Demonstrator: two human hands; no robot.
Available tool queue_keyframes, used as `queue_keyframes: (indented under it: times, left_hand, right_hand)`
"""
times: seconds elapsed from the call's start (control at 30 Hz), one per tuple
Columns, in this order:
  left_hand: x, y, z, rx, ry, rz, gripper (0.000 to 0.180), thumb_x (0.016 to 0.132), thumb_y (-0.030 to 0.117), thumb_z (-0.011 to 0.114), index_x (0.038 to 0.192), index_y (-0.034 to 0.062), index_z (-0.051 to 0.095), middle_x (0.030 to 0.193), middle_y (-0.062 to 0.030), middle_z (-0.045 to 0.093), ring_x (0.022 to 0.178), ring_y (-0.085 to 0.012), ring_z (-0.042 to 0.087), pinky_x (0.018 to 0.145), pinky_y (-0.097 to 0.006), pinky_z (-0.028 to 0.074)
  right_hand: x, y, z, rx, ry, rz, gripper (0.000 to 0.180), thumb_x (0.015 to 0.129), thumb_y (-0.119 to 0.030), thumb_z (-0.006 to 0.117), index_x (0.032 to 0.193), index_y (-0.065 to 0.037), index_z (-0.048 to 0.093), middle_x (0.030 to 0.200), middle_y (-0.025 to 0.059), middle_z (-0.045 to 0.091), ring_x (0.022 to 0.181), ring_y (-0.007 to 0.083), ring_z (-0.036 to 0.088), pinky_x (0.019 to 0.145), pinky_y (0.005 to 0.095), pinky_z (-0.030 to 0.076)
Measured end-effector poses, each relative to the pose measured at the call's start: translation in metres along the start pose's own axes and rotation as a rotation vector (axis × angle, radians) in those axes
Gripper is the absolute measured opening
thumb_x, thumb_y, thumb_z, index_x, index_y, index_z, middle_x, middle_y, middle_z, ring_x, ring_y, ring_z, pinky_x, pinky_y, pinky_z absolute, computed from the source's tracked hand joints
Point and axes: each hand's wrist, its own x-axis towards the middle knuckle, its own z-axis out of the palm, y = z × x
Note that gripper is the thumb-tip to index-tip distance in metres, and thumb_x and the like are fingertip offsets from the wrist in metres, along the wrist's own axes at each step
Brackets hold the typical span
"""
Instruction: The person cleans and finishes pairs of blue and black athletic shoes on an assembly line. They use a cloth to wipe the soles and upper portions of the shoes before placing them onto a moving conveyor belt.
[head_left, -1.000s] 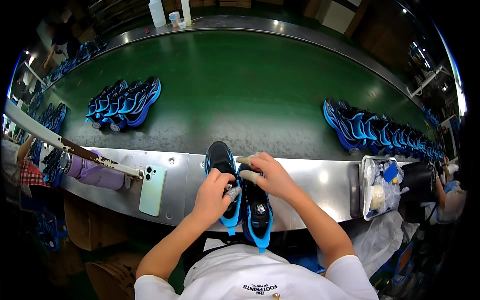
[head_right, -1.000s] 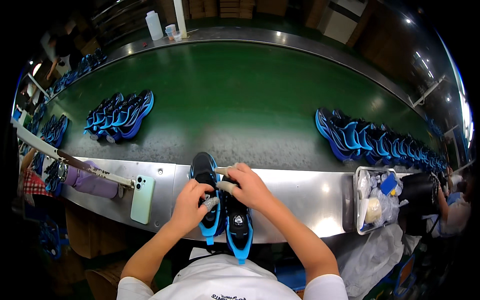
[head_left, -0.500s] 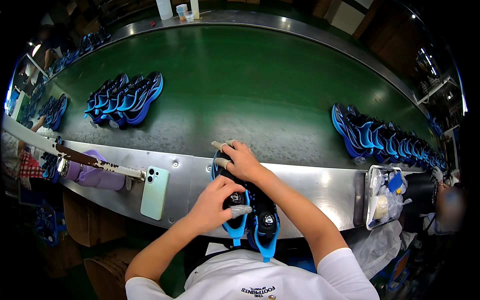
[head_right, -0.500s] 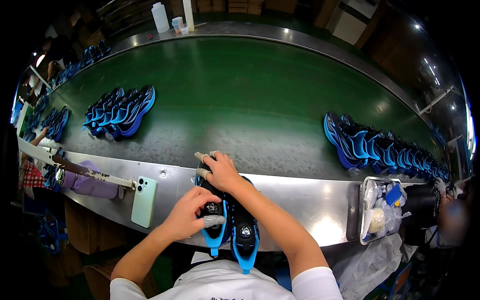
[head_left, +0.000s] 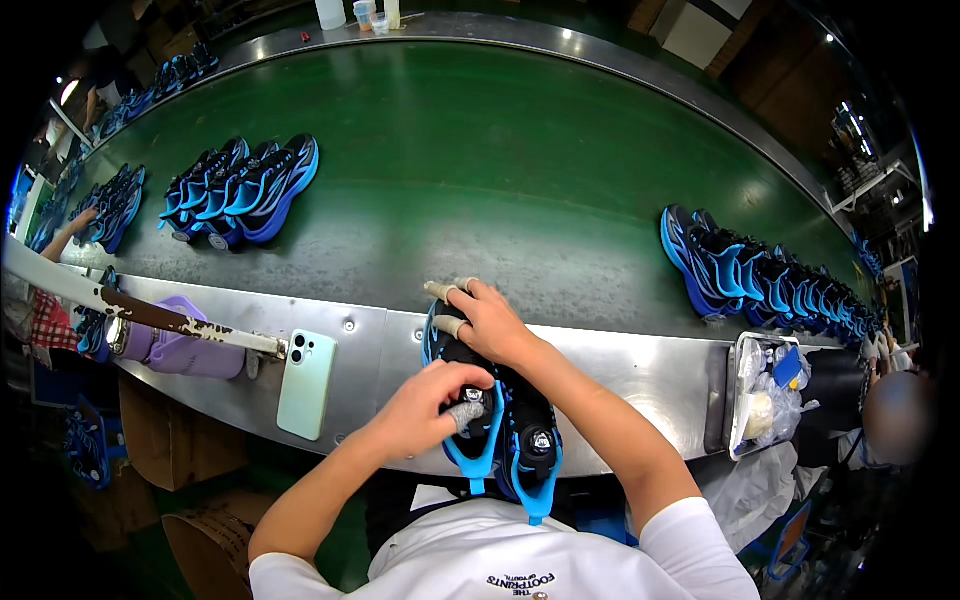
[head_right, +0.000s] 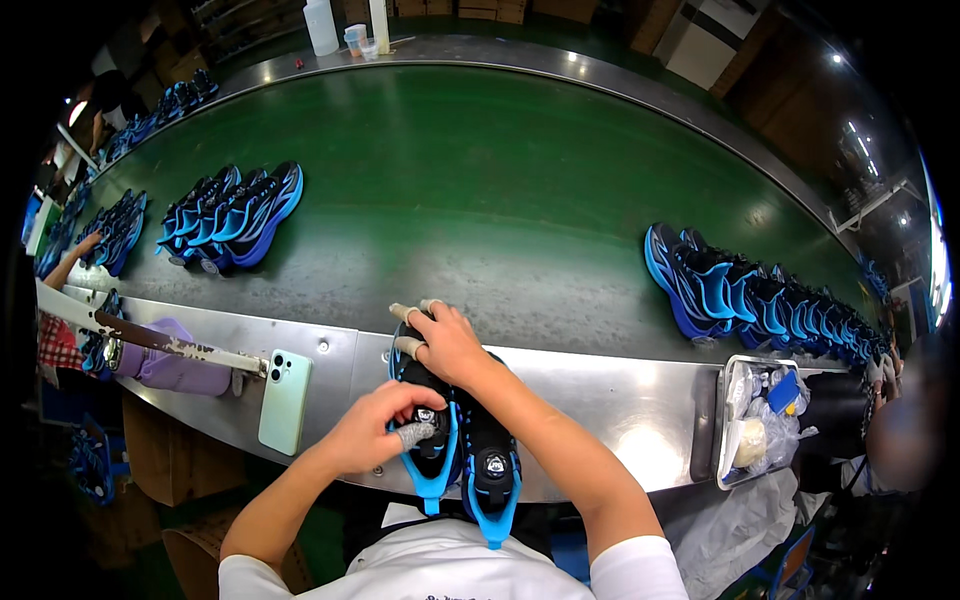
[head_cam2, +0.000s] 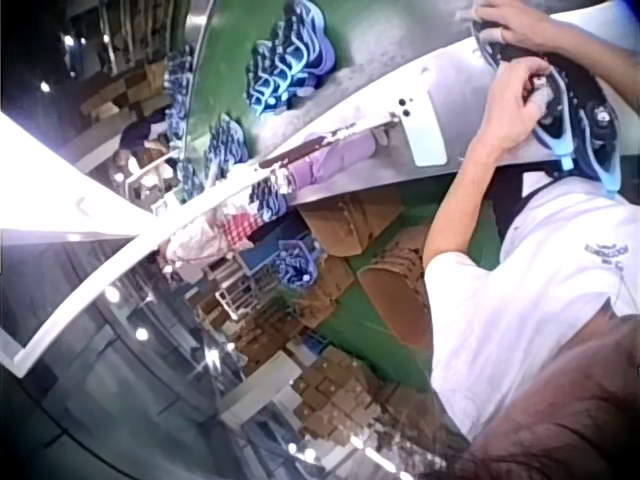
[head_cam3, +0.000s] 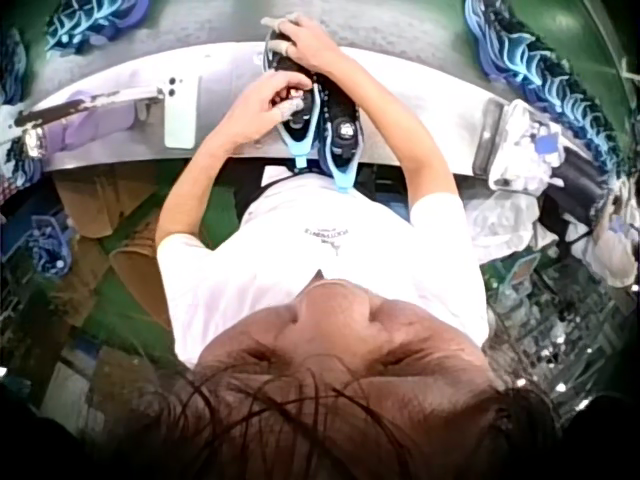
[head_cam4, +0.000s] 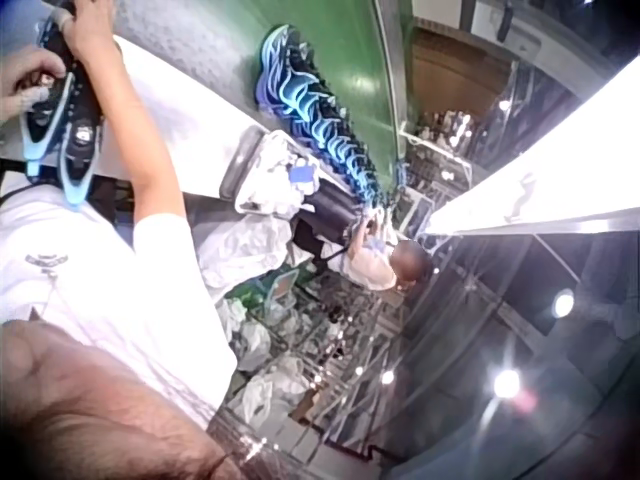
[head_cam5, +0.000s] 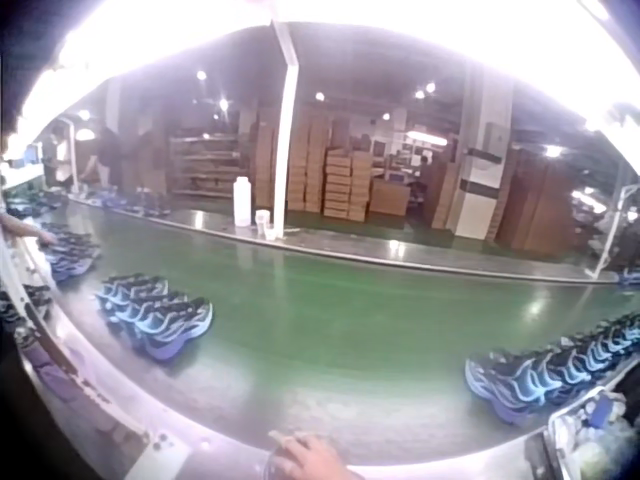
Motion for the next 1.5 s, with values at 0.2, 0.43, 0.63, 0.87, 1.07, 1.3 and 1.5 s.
queue_keyframes:
  times: [0.2, 0.43, 0.63, 0.87, 1.07, 1.3, 1.5]
  left_hand:
    - [0.005, 0.006, 0.008, 0.099, 0.113, -0.099, 0.039, 0.077, 0.012, 0.073, 0.113, 0.0059, 0.059, 0.088, -0.0056, 0.055, 0.088, -0.0199, 0.051, 0.077, -0.03, 0.044]
    - [0.001, -0.003, 0.016, 0.103, 0.132, 0.156, 0.037, 0.077, 0.008, 0.07, 0.113, 0.0057, 0.06, 0.097, -0.0058, 0.056, 0.083, -0.0183, 0.054, 0.073, -0.029, 0.046]
    - [0.003, -0.002, 0.004, -0.094, -0.05, -0.069, 0.034, 0.076, 0.009, 0.07, 0.108, 0.0057, 0.06, 0.095, -0.0079, 0.053, 0.088, -0.022, 0.055, 0.079, -0.031, 0.046]
    - [0.004, 0.0, 0.02, 0.091, 0.137, -0.067, 0.037, 0.076, 0.012, 0.071, 0.11, 0.0045, 0.06, 0.093, -0.006, 0.058, 0.089, -0.0215, 0.053, 0.08, -0.031, 0.045]
    - [0.003, -0.006, 0.015, 0.124, 0.055, 0.139, 0.037, 0.079, 0.012, 0.07, 0.114, 0.006, 0.059, 0.103, -0.0073, 0.059, 0.094, -0.0214, 0.052, 0.082, -0.031, 0.044]
    - [0.007, -0.012, 0.017, -0.073, 0.036, -0.01, 0.04, 0.077, 0.017, 0.073, 0.113, 0.0053, 0.062, 0.099, -0.0072, 0.059, 0.085, -0.0209, 0.054, 0.077, -0.029, 0.046]
    - [0.007, -0.007, 0.027, 0.143, 0.101, 0.17, 0.041, 0.076, 0.021, 0.076, 0.11, 0.0046, 0.059, 0.097, -0.0074, 0.058, 0.092, -0.0235, 0.052, 0.081, -0.032, 0.045]
  right_hand:
    - [-0.001, -0.002, -0.002, -0.009, -0.013, 0.044, 0.047, 0.089, -0.028, 0.061, 0.135, -0.022, 0.052, 0.115, 0.0171, 0.054, 0.107, 0.037, 0.05, 0.095, 0.0441, 0.042]
    - [-0.004, 0.004, -0.001, 0.008, 0.016, 0.009, 0.047, 0.089, -0.027, 0.061, 0.135, -0.022, 0.052, 0.112, 0.0169, 0.054, 0.105, 0.037, 0.051, 0.094, 0.0443, 0.042]
    - [-0.003, 0.01, -0.003, 0.042, -0.019, 0.036, 0.046, 0.086, -0.027, 0.062, 0.132, -0.024, 0.055, 0.124, 0.0207, 0.052, 0.108, 0.0413, 0.051, 0.096, 0.0479, 0.041]
    - [-0.006, 0.01, -0.003, 0.032, -0.006, 0.032, 0.046, 0.086, -0.027, 0.061, 0.132, -0.025, 0.054, 0.124, 0.0211, 0.052, 0.106, 0.0414, 0.052, 0.095, 0.0478, 0.042]
    - [-0.007, 0.014, -0.002, 0.063, -0.005, 0.028, 0.046, 0.086, -0.027, 0.062, 0.131, -0.025, 0.055, 0.124, 0.0209, 0.052, 0.106, 0.0419, 0.052, 0.095, 0.048, 0.042]
    - [-0.009, 0.014, -0.006, 0.042, -0.016, 0.024, 0.046, 0.086, -0.027, 0.062, 0.131, -0.024, 0.056, 0.124, 0.0203, 0.052, 0.107, 0.0411, 0.052, 0.095, 0.0473, 0.042]
    - [-0.014, 0.022, -0.006, 0.053, -0.004, 0.031, 0.045, 0.086, -0.026, 0.062, 0.131, -0.024, 0.056, 0.124, 0.0204, 0.052, 0.107, 0.0414, 0.052, 0.095, 0.0471, 0.042]
